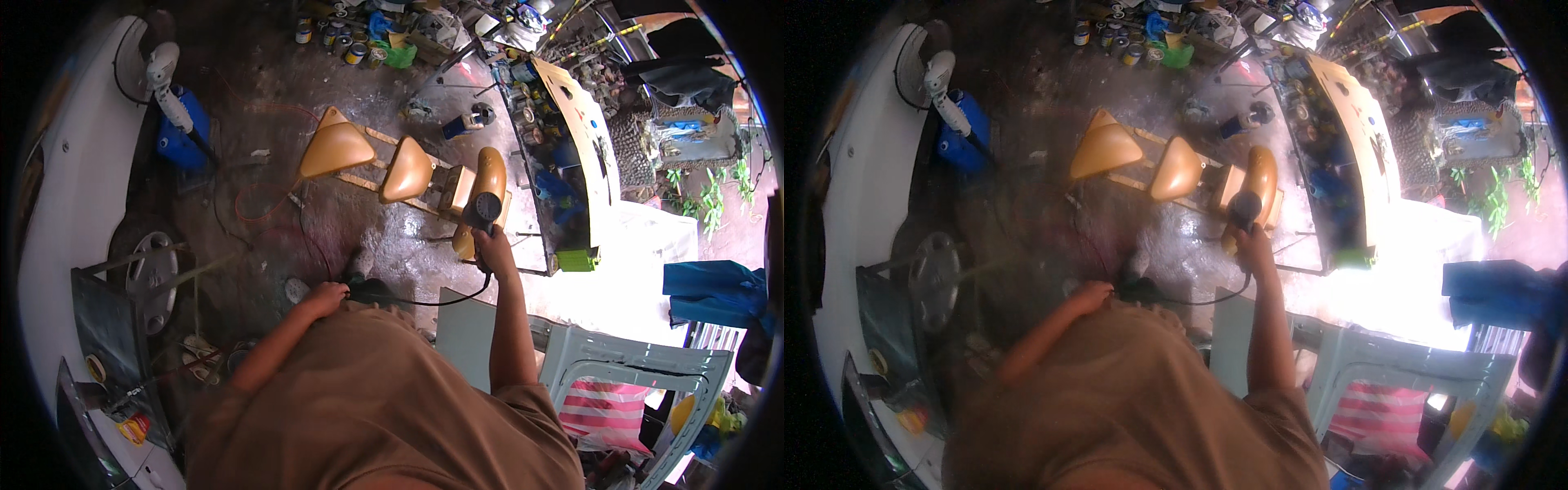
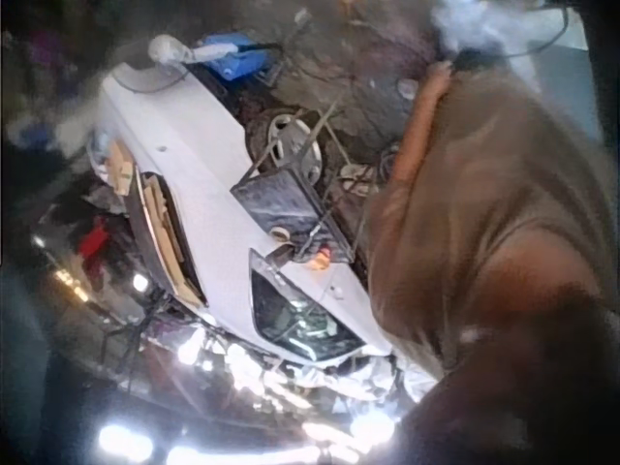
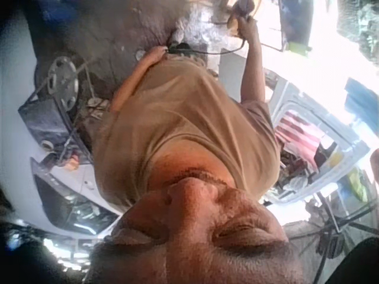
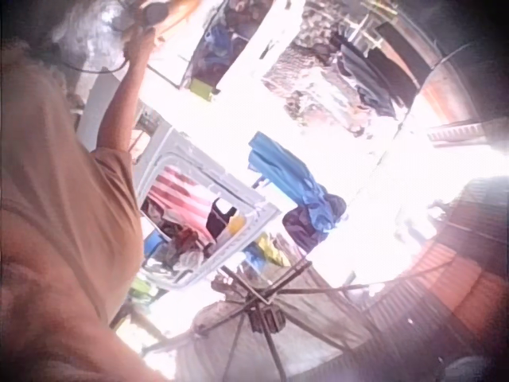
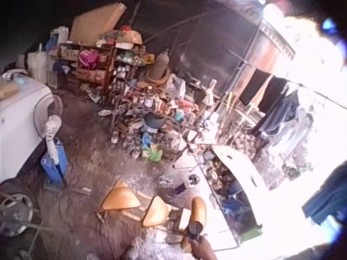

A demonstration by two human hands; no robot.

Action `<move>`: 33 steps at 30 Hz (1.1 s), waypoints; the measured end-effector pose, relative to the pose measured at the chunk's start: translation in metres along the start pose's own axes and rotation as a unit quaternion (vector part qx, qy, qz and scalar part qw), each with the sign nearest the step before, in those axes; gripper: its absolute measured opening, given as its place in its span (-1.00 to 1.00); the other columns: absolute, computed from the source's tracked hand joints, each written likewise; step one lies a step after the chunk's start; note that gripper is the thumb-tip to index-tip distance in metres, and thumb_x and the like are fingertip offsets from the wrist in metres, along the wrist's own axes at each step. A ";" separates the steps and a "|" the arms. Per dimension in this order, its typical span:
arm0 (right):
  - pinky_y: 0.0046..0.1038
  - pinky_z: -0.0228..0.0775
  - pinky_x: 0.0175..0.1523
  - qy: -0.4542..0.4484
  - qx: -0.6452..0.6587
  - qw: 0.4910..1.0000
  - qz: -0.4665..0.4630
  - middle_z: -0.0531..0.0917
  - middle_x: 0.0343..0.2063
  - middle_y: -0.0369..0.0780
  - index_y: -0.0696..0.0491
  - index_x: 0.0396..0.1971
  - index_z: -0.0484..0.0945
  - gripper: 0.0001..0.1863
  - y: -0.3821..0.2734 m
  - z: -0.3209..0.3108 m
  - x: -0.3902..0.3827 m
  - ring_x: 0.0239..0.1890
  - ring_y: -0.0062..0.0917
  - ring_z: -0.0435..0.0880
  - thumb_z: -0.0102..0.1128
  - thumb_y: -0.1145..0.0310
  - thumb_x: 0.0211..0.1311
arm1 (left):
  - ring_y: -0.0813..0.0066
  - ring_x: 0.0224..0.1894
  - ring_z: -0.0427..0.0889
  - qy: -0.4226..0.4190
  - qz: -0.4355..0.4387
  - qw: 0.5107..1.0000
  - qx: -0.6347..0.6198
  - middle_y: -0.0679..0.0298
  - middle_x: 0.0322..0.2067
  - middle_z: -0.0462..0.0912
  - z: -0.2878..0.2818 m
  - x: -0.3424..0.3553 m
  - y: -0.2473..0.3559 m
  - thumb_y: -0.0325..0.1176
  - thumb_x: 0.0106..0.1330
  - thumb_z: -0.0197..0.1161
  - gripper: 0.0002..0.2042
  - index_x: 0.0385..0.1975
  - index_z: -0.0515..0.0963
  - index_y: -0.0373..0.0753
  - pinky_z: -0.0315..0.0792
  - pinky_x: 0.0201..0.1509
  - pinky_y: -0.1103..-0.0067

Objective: The person mixes paint in a can using a stick, then pours the paint into a spray gun. They spray paint several car parts, including a fender and a bumper, that are placed on a stand in the workshop.

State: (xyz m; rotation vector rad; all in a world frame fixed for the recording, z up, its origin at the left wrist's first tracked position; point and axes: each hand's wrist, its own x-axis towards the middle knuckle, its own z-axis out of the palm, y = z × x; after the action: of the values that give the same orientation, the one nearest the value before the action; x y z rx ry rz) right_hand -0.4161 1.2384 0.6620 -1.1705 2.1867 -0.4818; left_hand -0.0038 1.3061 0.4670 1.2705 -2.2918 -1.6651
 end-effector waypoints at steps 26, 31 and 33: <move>-0.52 0.38 -0.52 -0.017 0.228 0.973 -0.019 0.58 -0.53 -0.28 0.10 -0.18 0.46 -0.78 0.036 0.131 -0.027 -0.63 -0.59 0.55 0.20 0.31 0.30 | -0.04 0.05 0.61 0.054 -0.158 0.986 -0.019 -0.04 -0.03 0.65 -0.043 -0.065 -0.065 -0.33 0.39 0.12 -0.72 0.03 0.54 -0.22 0.48 0.11 0.24; -0.47 0.44 -0.36 0.021 0.167 0.985 -0.033 0.62 -0.45 -0.23 0.14 -0.16 0.51 -0.74 0.012 0.116 0.024 -0.49 -0.54 0.60 0.20 0.28 0.29 | -0.05 0.08 0.61 0.061 -0.203 0.976 -0.041 -0.05 -0.01 0.64 -0.046 -0.049 -0.059 -0.33 0.38 0.12 -0.71 0.05 0.52 -0.24 0.47 0.14 0.26; -0.45 0.45 -0.25 0.005 0.235 0.972 0.011 0.66 -0.39 -0.20 0.16 -0.13 0.53 -0.71 -0.027 0.100 0.026 -0.38 -0.51 0.62 0.18 0.26 0.29 | -0.04 0.08 0.61 0.068 -0.214 0.973 -0.052 -0.06 0.00 0.64 -0.043 -0.046 -0.061 -0.33 0.39 0.12 -0.71 0.05 0.52 -0.25 0.47 0.14 0.26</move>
State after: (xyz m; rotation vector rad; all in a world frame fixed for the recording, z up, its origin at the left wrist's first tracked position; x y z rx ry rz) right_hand -0.3444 1.1993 0.5932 -0.8818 1.9397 -0.9369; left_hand 0.0822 1.2962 0.4552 1.8886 -1.9213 -1.7125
